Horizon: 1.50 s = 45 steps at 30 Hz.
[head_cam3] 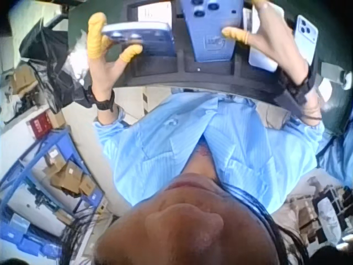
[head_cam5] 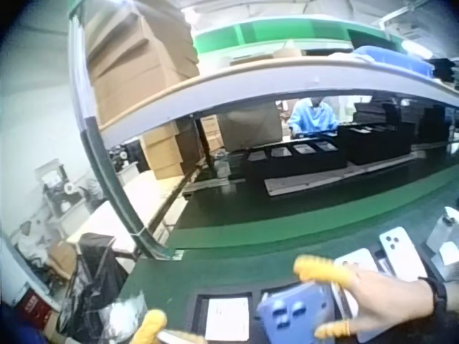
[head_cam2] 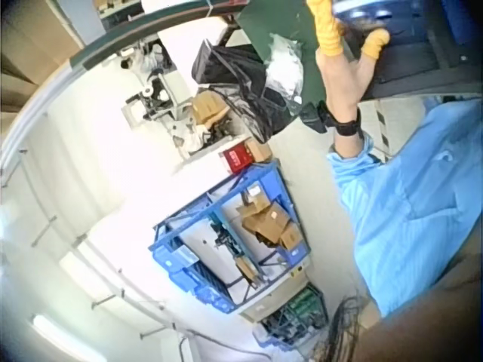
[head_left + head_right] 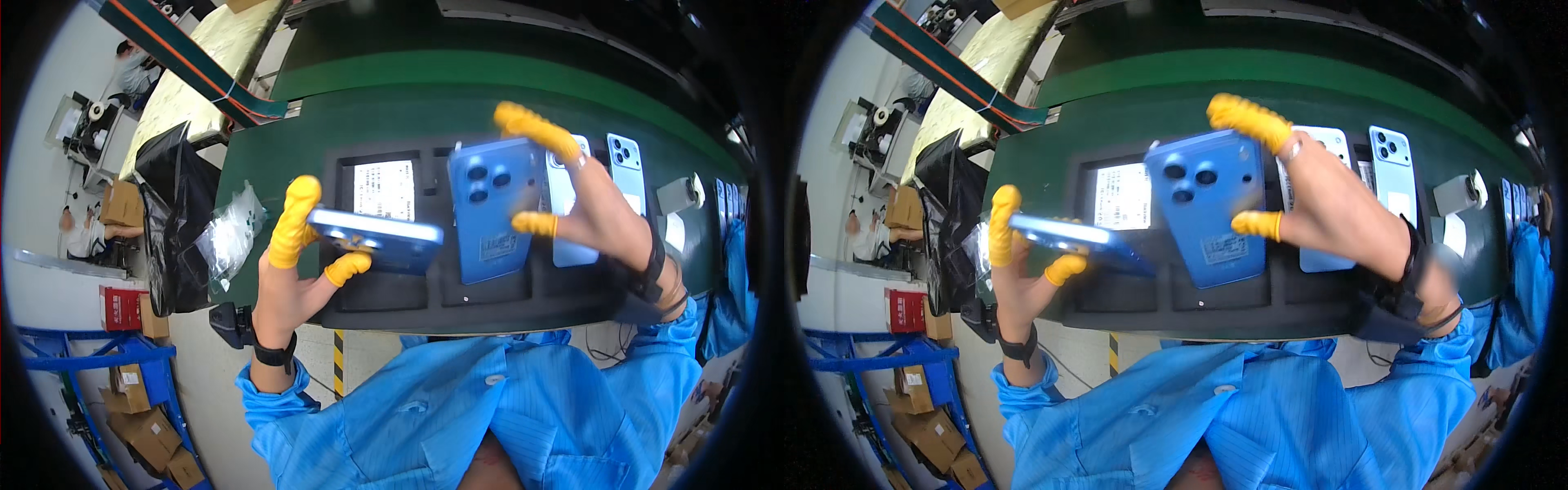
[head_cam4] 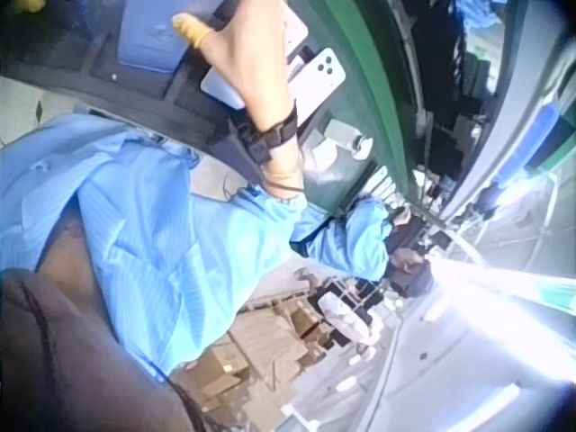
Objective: The worker wipes the back of several smartphones in a tray with a cloth on a conveyor belt.
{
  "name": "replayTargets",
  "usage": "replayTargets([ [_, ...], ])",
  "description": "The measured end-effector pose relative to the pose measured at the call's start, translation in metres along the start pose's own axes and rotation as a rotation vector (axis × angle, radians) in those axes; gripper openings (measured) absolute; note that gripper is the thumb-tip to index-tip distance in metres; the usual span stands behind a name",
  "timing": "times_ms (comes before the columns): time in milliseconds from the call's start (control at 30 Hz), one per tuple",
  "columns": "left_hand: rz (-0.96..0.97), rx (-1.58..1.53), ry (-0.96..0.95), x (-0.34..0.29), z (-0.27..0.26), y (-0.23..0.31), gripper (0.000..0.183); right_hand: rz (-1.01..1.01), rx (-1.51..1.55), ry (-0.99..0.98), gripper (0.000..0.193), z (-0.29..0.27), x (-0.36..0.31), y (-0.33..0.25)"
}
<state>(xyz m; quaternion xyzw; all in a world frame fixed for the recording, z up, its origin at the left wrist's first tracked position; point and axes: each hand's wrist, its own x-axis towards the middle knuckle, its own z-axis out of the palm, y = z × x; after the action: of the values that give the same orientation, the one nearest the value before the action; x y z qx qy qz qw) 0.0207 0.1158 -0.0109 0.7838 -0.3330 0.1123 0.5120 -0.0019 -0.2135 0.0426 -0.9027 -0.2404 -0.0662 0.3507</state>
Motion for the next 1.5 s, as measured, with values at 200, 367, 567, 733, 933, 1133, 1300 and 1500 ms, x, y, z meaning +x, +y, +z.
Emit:
replayTargets([
  [200, 0.15, 0.047, -0.033, -0.002, 0.003, 0.018, 0.08, -0.222, 0.11, -0.126, 0.077, 0.004, -0.036, -0.007],
  [367, 0.15, 0.099, -0.067, -0.007, -0.001, 0.013, 0.086, -0.063, 0.206, -0.03, 0.082, 0.007, -0.04, -0.019],
  [567, -0.185, 0.189, 0.032, 0.016, 0.008, 0.016, 0.095, 0.228, 0.246, 0.09, 0.083, 0.008, -0.011, -0.014],
  [733, -0.337, 0.197, 0.055, 0.06, 0.033, 0.016, 0.073, 0.31, -0.04, 0.165, 0.072, 0.024, 0.03, 0.008],
  [933, -0.29, 0.352, -0.116, 0.088, 0.041, 0.008, 0.05, 0.375, 0.121, 0.023, 0.056, 0.024, 0.043, 0.013],
  [1133, -0.328, 0.13, -0.111, 0.095, 0.037, 0.003, 0.043, 0.381, 0.396, -0.02, 0.051, 0.024, 0.046, 0.011],
  [1300, -0.394, 0.29, -0.206, 0.098, 0.034, 0.011, 0.047, 0.329, -0.018, 0.155, 0.05, 0.026, 0.045, 0.003],
  [1500, -0.342, 0.203, -0.13, 0.094, 0.038, -0.005, 0.047, 0.292, 0.058, 0.124, 0.053, 0.027, 0.054, -0.003],
])
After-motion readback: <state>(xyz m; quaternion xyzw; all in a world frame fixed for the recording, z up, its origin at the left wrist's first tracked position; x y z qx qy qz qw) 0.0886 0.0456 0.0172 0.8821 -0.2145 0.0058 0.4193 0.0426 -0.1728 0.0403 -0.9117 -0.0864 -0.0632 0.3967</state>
